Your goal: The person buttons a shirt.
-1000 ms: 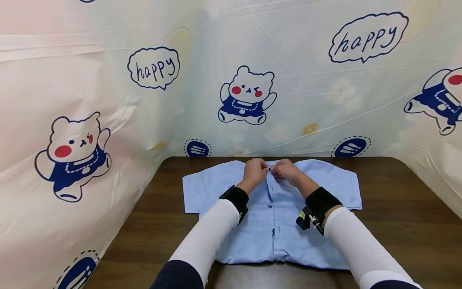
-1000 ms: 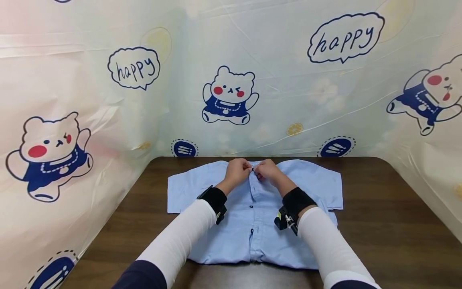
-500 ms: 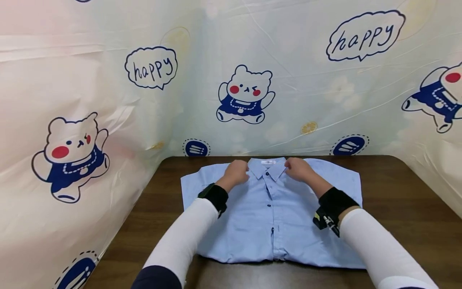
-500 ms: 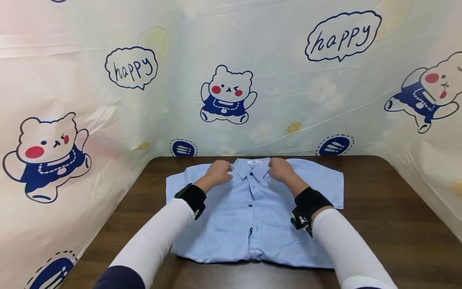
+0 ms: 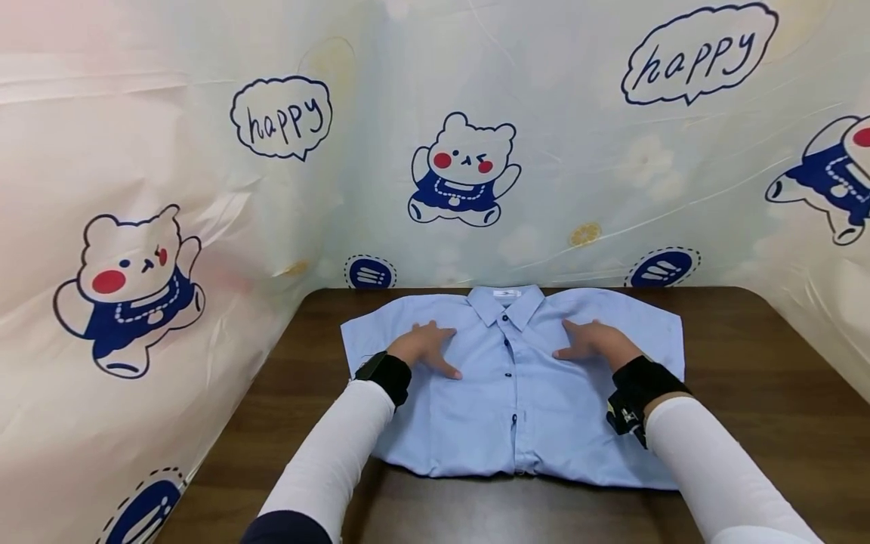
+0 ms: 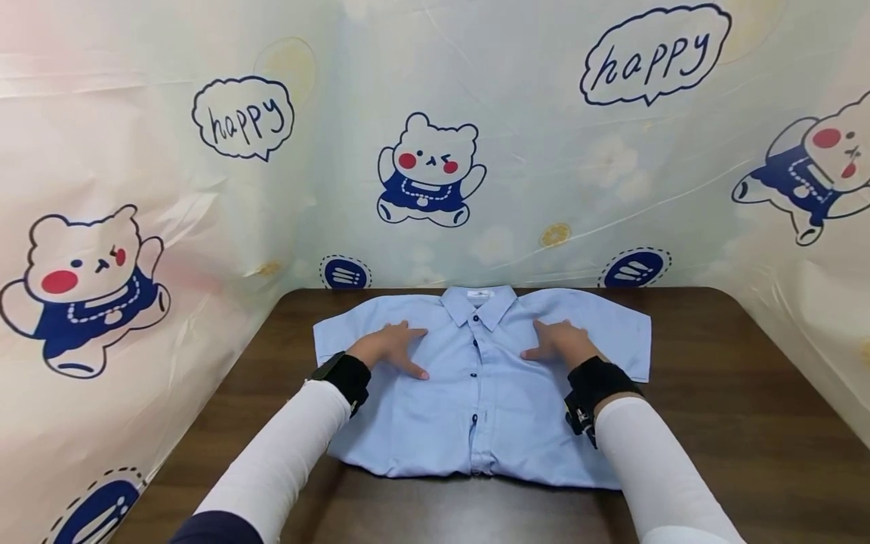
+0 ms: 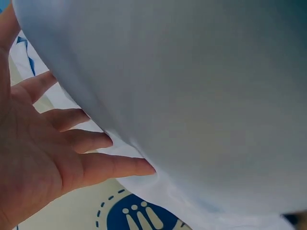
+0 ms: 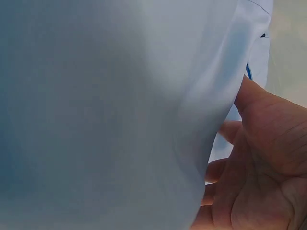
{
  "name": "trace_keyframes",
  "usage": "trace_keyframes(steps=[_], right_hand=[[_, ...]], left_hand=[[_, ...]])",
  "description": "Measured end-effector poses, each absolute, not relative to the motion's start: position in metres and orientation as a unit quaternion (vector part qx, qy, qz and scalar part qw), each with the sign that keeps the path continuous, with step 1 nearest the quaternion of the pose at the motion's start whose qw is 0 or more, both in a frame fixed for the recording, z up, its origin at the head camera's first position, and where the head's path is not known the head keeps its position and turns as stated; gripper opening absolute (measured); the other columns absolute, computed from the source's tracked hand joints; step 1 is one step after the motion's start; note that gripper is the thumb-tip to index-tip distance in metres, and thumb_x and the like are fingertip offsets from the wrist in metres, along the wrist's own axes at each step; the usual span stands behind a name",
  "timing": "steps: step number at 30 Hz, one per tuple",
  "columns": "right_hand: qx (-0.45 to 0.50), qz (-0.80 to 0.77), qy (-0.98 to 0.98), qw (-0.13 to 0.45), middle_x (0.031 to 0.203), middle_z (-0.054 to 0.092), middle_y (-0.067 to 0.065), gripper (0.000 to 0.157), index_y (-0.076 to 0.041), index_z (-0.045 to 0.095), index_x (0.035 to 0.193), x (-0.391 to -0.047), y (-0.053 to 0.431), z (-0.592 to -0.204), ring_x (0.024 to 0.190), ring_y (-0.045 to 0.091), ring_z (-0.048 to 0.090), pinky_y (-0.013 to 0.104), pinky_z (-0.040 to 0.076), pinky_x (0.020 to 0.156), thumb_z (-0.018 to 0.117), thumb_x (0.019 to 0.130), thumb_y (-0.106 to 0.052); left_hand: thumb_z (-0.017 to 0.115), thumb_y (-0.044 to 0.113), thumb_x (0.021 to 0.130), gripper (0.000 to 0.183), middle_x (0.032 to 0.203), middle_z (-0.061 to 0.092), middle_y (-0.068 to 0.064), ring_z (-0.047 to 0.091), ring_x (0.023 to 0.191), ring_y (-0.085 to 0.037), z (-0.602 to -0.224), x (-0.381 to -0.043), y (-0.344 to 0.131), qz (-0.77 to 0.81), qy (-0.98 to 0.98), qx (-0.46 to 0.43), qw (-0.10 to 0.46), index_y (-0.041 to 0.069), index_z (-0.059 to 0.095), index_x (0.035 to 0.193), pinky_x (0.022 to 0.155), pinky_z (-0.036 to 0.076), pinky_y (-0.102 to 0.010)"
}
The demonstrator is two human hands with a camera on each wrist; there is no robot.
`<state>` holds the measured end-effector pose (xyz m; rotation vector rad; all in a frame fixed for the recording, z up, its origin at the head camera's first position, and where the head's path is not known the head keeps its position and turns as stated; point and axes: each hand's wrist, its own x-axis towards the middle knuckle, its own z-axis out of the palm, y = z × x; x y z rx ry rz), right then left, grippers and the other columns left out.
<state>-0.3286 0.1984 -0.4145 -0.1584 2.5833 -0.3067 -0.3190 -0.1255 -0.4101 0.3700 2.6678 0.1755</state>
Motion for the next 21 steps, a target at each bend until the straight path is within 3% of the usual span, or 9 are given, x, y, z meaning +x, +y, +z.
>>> trace_keyframes(steps=[9,11,13,15,17,19,21], right_hand=[[-0.054,-0.12,0.957,0.26,0.154,0.013,0.034,0.088,0.001,0.013,0.154,-0.329,0.198,-0.413,0.139,0.056,0.002,0.067,0.014,0.109,0.057,0.096,-0.048],[-0.069,-0.095,0.959,0.258,0.151,0.022,0.035,0.084,0.006,0.02,0.151,-0.33,0.196,-0.41,0.139,0.054,0.014,0.064,0.02,0.109,0.057,0.096,-0.046],[-0.077,-0.072,0.964,0.243,0.144,0.037,0.034,0.075,0.009,0.035,0.145,-0.332,0.192,-0.405,0.133,0.05,0.033,0.059,0.03,0.106,0.06,0.095,-0.042],[-0.083,-0.058,0.972,0.211,0.129,0.053,0.03,0.06,0.01,0.052,0.13,-0.331,0.182,-0.396,0.117,0.043,0.052,0.054,0.041,0.098,0.063,0.094,-0.036],[-0.091,-0.063,0.98,0.167,0.108,0.063,0.022,0.039,0.005,0.062,0.109,-0.33,0.167,-0.387,0.096,0.034,0.059,0.048,0.048,0.085,0.065,0.091,-0.03],[-0.105,-0.088,0.983,0.121,0.088,0.062,0.013,0.028,0.0,0.062,0.089,-0.328,0.15,-0.382,0.078,0.027,0.057,0.043,0.049,0.071,0.067,0.089,-0.027],[-0.13,-0.107,0.981,0.095,0.073,0.054,0.006,0.029,-0.005,0.056,0.075,-0.326,0.132,-0.381,0.066,0.022,0.05,0.038,0.045,0.061,0.069,0.087,-0.028]], left_hand=[[0.083,0.056,0.069,0.106,0.161,0.01,-0.018,0.004,0.145,-0.047,-0.409,-0.317,-0.127,0.088,0.964,0.105,0.227,0.026,0.029,0.155,0.107,0.023,-0.066],[0.083,0.055,0.07,0.104,0.161,0.011,-0.017,0.006,0.144,-0.046,-0.406,-0.317,-0.124,0.078,0.965,0.096,0.23,0.027,0.03,0.154,0.106,0.022,-0.068],[0.084,0.051,0.07,0.095,0.158,0.024,-0.016,0.02,0.142,-0.044,-0.402,-0.318,-0.116,0.051,0.969,0.093,0.224,0.022,0.04,0.15,0.104,0.025,-0.068],[0.084,0.044,0.073,0.077,0.146,0.043,-0.013,0.039,0.132,-0.036,-0.395,-0.32,-0.104,0.03,0.974,0.097,0.204,0.017,0.053,0.139,0.101,0.035,-0.059],[0.081,0.033,0.079,0.047,0.123,0.06,-0.01,0.055,0.108,-0.026,-0.389,-0.323,-0.087,0.024,0.979,0.107,0.17,0.01,0.066,0.117,0.091,0.046,-0.045],[0.073,0.021,0.086,0.014,0.095,0.063,-0.005,0.056,0.081,-0.019,-0.385,-0.326,-0.07,0.046,0.983,0.112,0.14,0.008,0.067,0.089,0.073,0.048,-0.032],[0.064,0.011,0.088,0.018,0.078,0.06,-0.003,0.052,0.067,-0.016,-0.384,-0.33,-0.053,0.066,0.984,0.119,0.116,0.009,0.062,0.07,0.062,0.045,-0.025]])
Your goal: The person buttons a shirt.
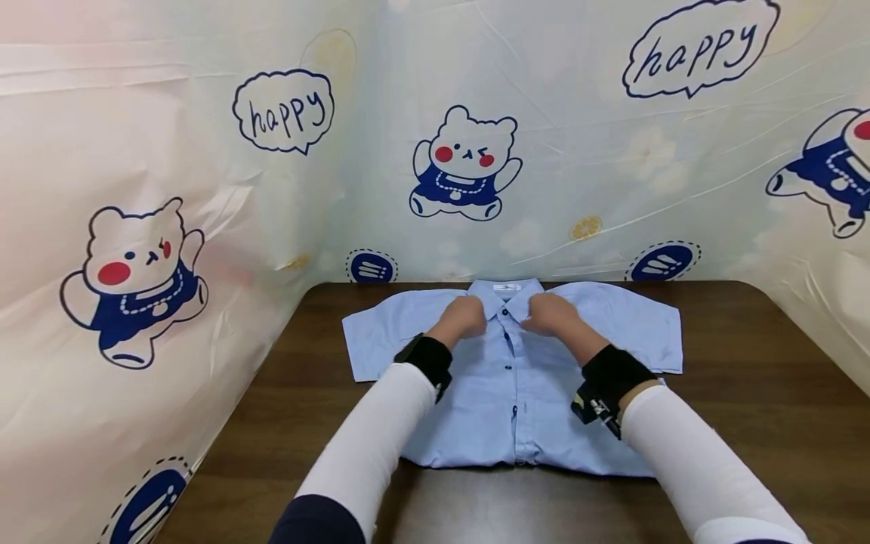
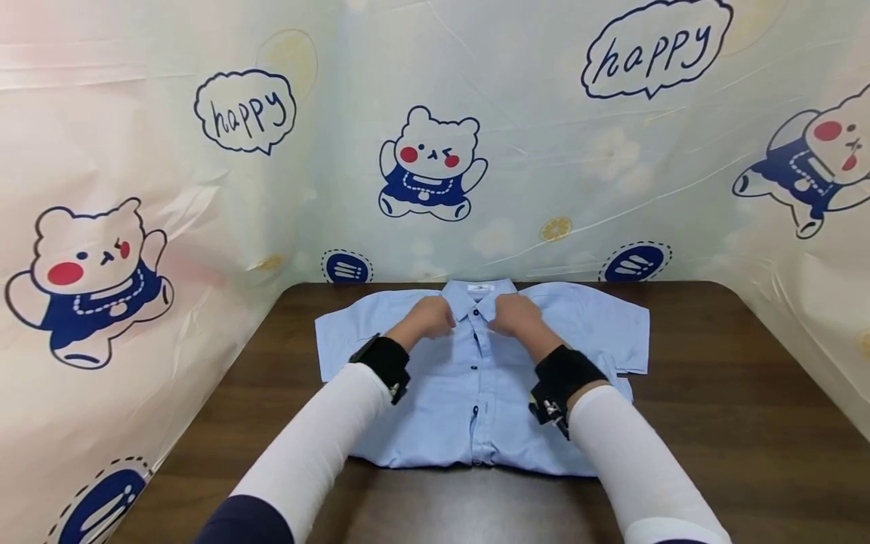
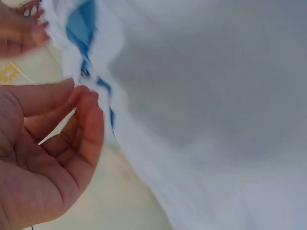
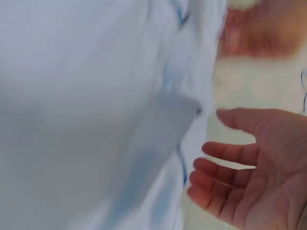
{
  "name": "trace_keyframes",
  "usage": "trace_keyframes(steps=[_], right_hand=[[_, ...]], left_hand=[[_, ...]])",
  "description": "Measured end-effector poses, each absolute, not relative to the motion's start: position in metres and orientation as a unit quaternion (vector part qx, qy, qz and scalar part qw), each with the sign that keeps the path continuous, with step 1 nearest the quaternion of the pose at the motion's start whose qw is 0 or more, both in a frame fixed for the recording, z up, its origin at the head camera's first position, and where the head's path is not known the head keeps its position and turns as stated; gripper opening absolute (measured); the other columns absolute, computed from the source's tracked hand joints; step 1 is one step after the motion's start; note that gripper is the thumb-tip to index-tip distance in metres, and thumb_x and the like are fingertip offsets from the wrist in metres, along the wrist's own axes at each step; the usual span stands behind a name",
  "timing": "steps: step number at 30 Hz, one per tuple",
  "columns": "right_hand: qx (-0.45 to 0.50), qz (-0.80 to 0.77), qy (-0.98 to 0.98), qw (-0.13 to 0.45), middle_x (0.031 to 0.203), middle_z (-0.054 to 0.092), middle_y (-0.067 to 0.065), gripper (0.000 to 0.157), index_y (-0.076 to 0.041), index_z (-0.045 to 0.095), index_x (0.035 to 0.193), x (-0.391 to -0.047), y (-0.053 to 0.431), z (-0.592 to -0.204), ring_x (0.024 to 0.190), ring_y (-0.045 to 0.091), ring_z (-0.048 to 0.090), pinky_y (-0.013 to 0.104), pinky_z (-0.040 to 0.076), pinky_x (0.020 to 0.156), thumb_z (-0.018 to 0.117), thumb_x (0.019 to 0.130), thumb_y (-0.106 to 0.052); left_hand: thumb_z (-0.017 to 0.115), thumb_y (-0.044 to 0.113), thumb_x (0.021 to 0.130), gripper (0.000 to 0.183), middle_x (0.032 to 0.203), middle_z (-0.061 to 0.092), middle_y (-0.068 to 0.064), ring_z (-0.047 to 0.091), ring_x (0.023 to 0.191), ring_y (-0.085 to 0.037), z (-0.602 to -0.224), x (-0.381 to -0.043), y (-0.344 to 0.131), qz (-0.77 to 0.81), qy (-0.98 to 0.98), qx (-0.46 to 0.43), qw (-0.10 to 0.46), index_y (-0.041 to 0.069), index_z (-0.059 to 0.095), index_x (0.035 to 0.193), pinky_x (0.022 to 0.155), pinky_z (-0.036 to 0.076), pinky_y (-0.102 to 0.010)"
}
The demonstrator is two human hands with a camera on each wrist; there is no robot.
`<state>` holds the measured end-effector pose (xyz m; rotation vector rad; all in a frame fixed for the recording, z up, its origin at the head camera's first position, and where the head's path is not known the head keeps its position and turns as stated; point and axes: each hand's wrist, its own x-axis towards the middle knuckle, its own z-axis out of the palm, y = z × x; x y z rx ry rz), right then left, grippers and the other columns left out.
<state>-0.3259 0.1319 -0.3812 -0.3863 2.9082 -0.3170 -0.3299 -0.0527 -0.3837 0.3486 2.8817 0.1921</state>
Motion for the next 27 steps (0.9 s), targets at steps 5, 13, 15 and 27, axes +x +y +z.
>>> trace_keyframes(steps=[5,13,15,27], right_hand=[[-0.147,-0.104,0.979,0.093,0.077,0.057,0.005,0.03,-0.008,0.059,0.079,-0.322,0.099,-0.388,0.068,0.021,0.053,0.037,0.046,0.06,0.074,0.083,-0.034],[-0.124,-0.102,0.985,0.063,0.081,0.062,0.008,0.007,-0.007,0.062,0.081,-0.323,0.091,-0.394,0.071,0.022,0.055,0.037,0.047,0.061,0.064,0.086,-0.011],[-0.115,-0.107,0.986,0.05,0.08,0.061,0.009,0.009,-0.006,0.061,0.08,-0.323,0.093,-0.394,0.071,0.022,0.055,0.037,0.048,0.062,0.065,0.086,-0.01],[-0.112,-0.245,0.961,0.06,0.045,0.047,-0.002,0.026,-0.006,0.06,0.054,-0.322,0.117,-0.392,0.045,0.012,0.046,0.024,0.035,0.047,0.056,0.079,-0.002]], left_hand=[[0.065,0.007,0.081,0.031,0.069,0.056,-0.003,0.054,0.065,-0.017,-0.392,-0.339,-0.025,0.105,0.983,0.112,0.103,0.013,0.05,0.054,0.057,0.043,-0.023],[0.073,0.005,0.077,0.015,0.08,0.067,-0.009,0.06,0.07,-0.021,-0.401,-0.337,-0.018,0.214,0.973,0.031,0.085,0.005,0.066,0.064,0.059,0.048,-0.026],[0.075,0.005,0.076,0.015,0.078,0.066,-0.009,0.06,0.066,-0.021,-0.404,-0.336,-0.016,0.215,0.973,0.029,0.073,0.005,0.066,0.063,0.056,0.048,-0.026],[0.076,0.006,0.08,0.011,0.059,0.061,-0.004,0.057,0.051,-0.012,-0.401,-0.333,-0.014,0.337,0.933,-0.037,0.125,-0.001,0.07,0.073,0.053,0.049,-0.021]])
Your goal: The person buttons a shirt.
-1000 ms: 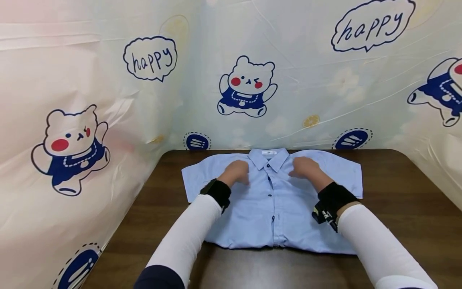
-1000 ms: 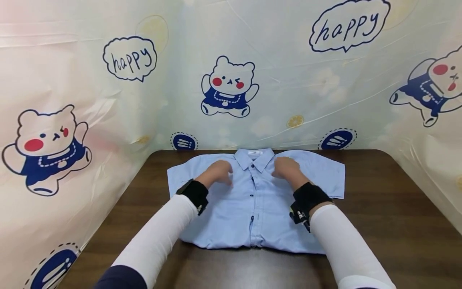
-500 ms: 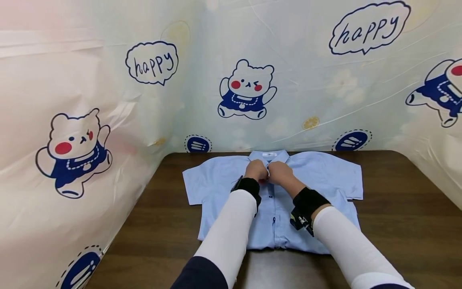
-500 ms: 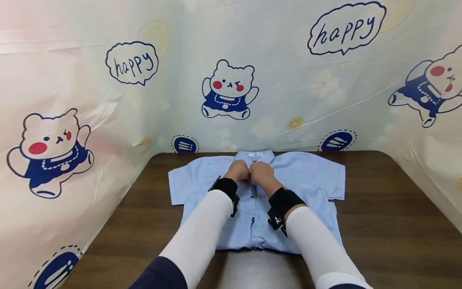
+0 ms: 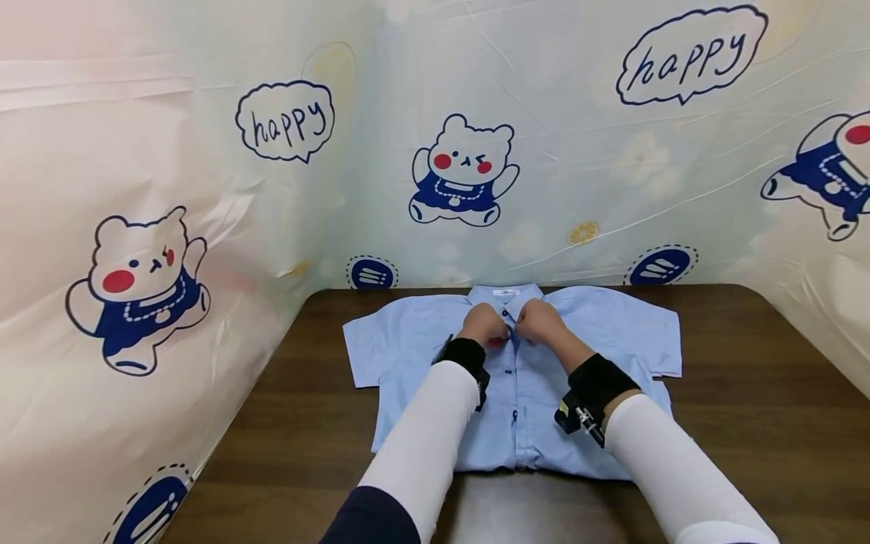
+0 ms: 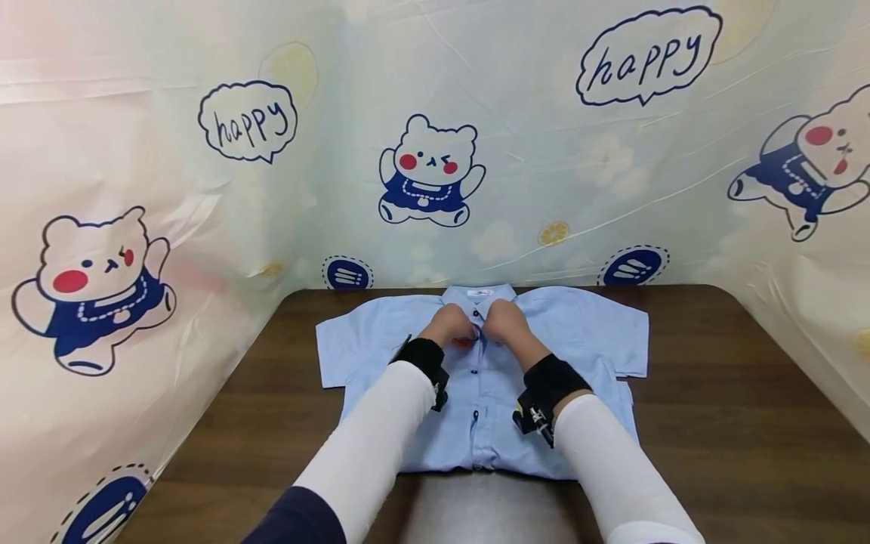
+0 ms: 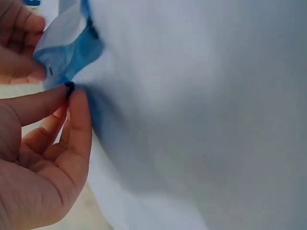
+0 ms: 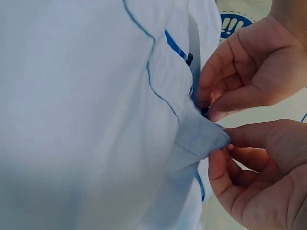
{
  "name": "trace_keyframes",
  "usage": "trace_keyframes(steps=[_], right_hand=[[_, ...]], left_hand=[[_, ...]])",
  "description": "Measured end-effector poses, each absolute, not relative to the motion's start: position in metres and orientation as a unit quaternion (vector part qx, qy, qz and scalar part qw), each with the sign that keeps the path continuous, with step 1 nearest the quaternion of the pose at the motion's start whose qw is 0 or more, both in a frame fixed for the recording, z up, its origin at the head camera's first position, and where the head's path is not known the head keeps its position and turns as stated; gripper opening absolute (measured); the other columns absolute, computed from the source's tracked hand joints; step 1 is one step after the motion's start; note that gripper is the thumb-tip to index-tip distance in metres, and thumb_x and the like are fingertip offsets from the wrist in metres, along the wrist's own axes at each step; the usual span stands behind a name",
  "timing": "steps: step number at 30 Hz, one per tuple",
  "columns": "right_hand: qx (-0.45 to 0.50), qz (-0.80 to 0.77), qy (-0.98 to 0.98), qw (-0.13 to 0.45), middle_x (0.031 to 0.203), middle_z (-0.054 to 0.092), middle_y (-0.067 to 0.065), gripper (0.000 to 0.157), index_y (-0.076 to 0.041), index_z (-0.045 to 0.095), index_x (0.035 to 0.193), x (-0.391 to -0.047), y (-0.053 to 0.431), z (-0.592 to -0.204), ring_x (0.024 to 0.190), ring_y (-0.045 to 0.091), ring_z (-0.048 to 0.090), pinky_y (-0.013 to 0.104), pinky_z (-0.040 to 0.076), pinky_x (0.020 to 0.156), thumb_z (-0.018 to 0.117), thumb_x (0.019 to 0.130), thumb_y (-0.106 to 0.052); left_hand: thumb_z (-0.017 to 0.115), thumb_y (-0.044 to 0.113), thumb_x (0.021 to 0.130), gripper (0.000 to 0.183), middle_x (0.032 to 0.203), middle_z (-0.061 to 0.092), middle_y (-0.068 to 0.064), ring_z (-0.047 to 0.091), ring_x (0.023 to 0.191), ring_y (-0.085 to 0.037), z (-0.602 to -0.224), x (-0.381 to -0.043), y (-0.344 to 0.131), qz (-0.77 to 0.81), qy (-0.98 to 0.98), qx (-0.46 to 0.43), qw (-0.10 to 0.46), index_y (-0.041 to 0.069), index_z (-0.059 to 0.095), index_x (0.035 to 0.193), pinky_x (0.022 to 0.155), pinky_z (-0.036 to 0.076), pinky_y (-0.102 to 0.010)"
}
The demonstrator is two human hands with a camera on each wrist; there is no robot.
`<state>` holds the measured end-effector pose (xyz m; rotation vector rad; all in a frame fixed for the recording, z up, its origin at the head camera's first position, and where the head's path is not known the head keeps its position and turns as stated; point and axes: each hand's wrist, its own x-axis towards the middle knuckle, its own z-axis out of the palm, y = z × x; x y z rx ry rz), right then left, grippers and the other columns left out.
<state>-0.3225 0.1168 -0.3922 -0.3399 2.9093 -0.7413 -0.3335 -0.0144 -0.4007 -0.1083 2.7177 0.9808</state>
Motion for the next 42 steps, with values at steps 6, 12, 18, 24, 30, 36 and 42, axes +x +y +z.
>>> trace_keyframes(steps=[6,12,18,24,30,36,42], right_hand=[[-0.1,-0.311,0.943,0.057,0.049,0.052,-0.001,0.02,0.001,0.072,0.074,-0.318,0.12,-0.392,0.049,0.012,0.051,0.024,0.039,0.051,0.06,0.086,-0.008],[-0.094,-0.343,0.933,0.052,0.053,0.054,-0.001,0.017,0.001,0.074,0.082,-0.314,0.117,-0.394,0.052,0.012,0.052,0.025,0.041,0.055,0.062,0.088,-0.009],[-0.096,-0.363,0.925,0.058,0.055,0.057,0.0,0.015,0.002,0.074,0.086,-0.313,0.115,-0.397,0.052,0.011,0.053,0.025,0.043,0.055,0.063,0.088,-0.008],[-0.097,-0.376,0.919,0.059,0.054,0.057,0.001,0.014,0.003,0.074,0.085,-0.312,0.113,-0.399,0.051,0.011,0.053,0.025,0.043,0.054,0.064,0.088,-0.007],[-0.088,-0.377,0.92,0.065,0.056,0.057,0.001,0.015,0.002,0.074,0.088,-0.312,0.112,-0.4,0.053,0.012,0.054,0.025,0.043,0.054,0.063,0.09,-0.008],[-0.058,-0.421,0.902,0.081,0.066,0.063,0.005,0.02,0.006,0.073,0.086,-0.312,0.111,-0.399,0.057,0.012,0.058,0.026,0.049,0.057,0.058,0.091,-0.006],[-0.064,-0.437,0.893,0.084,0.074,0.068,0.007,0.018,0.008,0.073,0.093,-0.312,0.114,-0.4,0.06,0.01,0.061,0.026,0.052,0.062,0.063,0.089,-0.006]], left_hand=[[0.066,-0.01,0.085,0.005,0.068,0.06,-0.011,0.058,0.053,-0.015,-0.396,-0.332,-0.026,0.555,0.802,-0.098,0.199,-0.01,0.062,0.088,0.056,0.053,-0.025],[0.06,-0.011,0.088,0.007,0.067,0.061,-0.011,0.059,0.054,-0.014,-0.398,-0.332,-0.032,0.603,0.756,-0.103,0.235,-0.009,0.065,0.083,0.053,0.051,-0.022],[0.06,-0.009,0.09,0.011,0.068,0.061,-0.01,0.06,0.054,-0.014,-0.401,-0.33,-0.034,0.623,0.733,-0.115,0.248,-0.006,0.065,0.081,0.053,0.052,-0.022],[0.062,-0.007,0.089,0.006,0.071,0.064,-0.011,0.062,0.057,-0.014,-0.404,-0.327,-0.035,0.633,0.724,-0.129,0.243,-0.007,0.068,0.091,0.056,0.053,-0.023],[0.063,-0.01,0.088,0.006,0.069,0.064,-0.01,0.062,0.056,-0.014,-0.406,-0.324,-0.035,0.66,0.7,-0.135,0.237,-0.007,0.067,0.086,0.057,0.054,-0.023],[0.06,-0.011,0.09,0.011,0.069,0.062,-0.01,0.061,0.058,-0.014,-0.406,-0.323,-0.035,0.675,0.686,-0.13,0.241,-0.005,0.063,0.081,0.059,0.053,-0.023],[0.057,-0.01,0.092,0.013,0.071,0.061,-0.01,0.06,0.061,-0.014,-0.405,-0.324,-0.037,0.672,0.682,-0.123,0.261,-0.004,0.06,0.081,0.063,0.053,-0.023]])
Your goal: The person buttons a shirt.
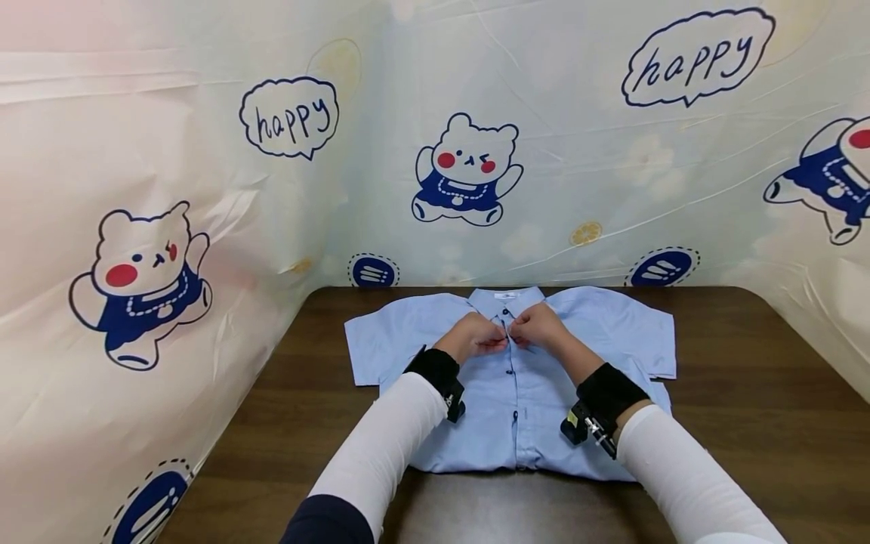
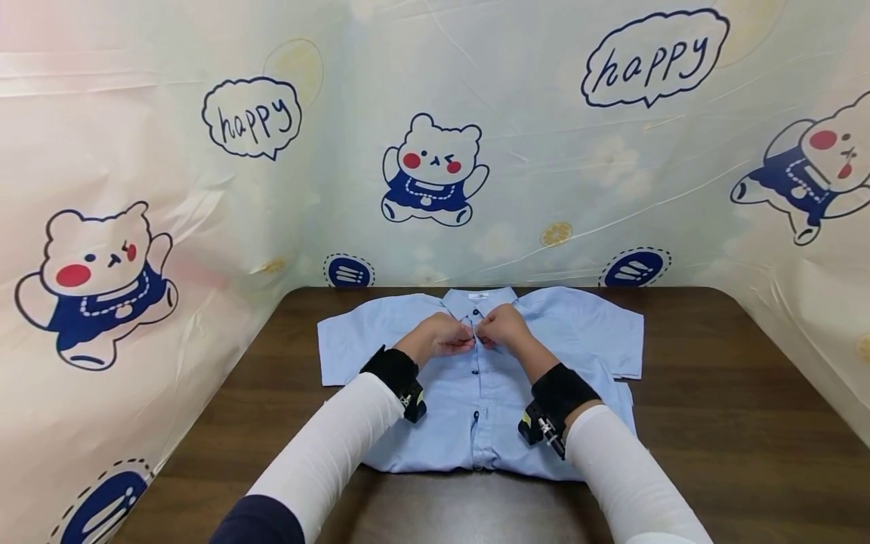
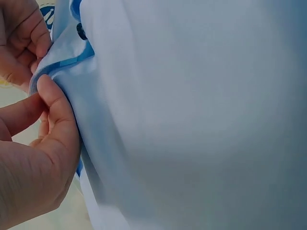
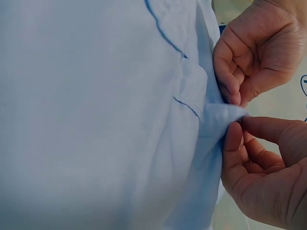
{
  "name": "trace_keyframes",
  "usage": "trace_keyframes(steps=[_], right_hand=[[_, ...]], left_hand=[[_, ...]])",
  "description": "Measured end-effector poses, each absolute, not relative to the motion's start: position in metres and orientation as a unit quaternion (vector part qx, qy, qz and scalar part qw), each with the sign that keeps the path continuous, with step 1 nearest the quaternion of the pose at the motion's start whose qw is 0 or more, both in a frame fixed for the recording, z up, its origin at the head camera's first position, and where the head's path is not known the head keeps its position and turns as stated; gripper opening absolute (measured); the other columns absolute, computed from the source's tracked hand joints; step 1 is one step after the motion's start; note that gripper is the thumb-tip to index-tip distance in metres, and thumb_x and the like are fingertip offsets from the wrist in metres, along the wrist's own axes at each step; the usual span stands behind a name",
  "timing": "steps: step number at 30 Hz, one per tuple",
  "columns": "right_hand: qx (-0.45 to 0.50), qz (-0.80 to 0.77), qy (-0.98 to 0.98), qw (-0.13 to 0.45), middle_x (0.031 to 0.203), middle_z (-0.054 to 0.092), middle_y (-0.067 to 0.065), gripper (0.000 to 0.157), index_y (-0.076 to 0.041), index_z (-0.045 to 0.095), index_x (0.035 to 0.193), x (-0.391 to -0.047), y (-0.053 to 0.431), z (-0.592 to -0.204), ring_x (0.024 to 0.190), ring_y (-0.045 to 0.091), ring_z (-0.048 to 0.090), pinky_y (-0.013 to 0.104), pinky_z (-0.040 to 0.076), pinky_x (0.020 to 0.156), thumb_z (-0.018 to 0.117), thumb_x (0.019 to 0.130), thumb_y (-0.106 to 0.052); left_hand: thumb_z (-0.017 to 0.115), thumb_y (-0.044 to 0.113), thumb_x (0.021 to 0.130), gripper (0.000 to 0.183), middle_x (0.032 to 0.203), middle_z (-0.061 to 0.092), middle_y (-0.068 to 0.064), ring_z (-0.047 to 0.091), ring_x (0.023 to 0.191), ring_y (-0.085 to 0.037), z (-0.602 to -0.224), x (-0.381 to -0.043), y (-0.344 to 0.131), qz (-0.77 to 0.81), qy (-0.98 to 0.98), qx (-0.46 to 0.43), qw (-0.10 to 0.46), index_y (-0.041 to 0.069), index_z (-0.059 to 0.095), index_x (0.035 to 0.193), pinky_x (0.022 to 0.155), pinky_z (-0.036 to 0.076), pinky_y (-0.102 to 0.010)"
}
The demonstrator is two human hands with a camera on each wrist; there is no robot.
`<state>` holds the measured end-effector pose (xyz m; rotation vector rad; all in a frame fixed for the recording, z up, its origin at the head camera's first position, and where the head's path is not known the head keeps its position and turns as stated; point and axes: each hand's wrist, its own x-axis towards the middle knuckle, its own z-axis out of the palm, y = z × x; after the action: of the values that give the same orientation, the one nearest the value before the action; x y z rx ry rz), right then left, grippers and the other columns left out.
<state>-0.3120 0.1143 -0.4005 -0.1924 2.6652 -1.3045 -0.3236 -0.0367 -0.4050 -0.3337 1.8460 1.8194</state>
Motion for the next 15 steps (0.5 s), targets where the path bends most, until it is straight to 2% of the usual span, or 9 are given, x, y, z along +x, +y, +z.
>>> trace_keyframes(steps=[3,6,12,15], right_hand=[[-0.065,-0.422,0.901,0.083,0.063,0.063,0.002,0.017,0.005,0.074,0.083,-0.3123,0.116,-0.4024,0.057,0.01,0.057,0.025,0.048,0.058,0.066,0.087,-0.01],[-0.056,-0.419,0.901,0.092,0.059,0.059,-0.001,0.018,0.003,0.073,0.078,-0.3127,0.1162,-0.4042,0.056,0.01,0.055,0.024,0.047,0.055,0.068,0.087,-0.012],[-0.048,-0.425,0.898,0.105,0.065,0.062,0.002,0.016,0.004,0.074,0.087,-0.3134,0.115,-0.4051,0.058,0.011,0.057,0.024,0.05,0.056,0.066,0.087,-0.009],[-0.042,-0.423,0.899,0.108,0.066,0.062,0.003,0.015,0.004,0.074,0.09,-0.3133,0.1144,-0.4058,0.059,0.011,0.057,0.024,0.05,0.057,0.067,0.087,-0.009]], left_hand=[[0.055,-0.01,0.093,0.015,0.071,0.059,-0.01,0.058,0.06,-0.014,-0.4067,-0.3243,-0.0359,0.672,0.681,-0.118,0.266,-0.003,0.058,0.08,0.06,0.052,-0.022],[0.055,-0.009,0.093,0.017,0.069,0.058,-0.009,0.057,0.059,-0.014,-0.409,-0.323,-0.0362,0.673,0.681,-0.115,0.263,-0.002,0.057,0.078,0.057,0.051,-0.021],[0.059,-0.009,0.091,0.013,0.069,0.057,-0.005,0.055,0.058,-0.012,-0.4101,-0.319,-0.0376,0.668,0.697,-0.11,0.234,0.001,0.06,0.082,0.054,0.049,-0.021],[0.061,-0.009,0.089,0.009,0.072,0.059,-0.005,0.056,0.06,-0.012,-0.41,-0.3181,-0.0371,0.674,0.696,-0.121,0.215,0.0,0.064,0.088,0.058,0.052,-0.022]])
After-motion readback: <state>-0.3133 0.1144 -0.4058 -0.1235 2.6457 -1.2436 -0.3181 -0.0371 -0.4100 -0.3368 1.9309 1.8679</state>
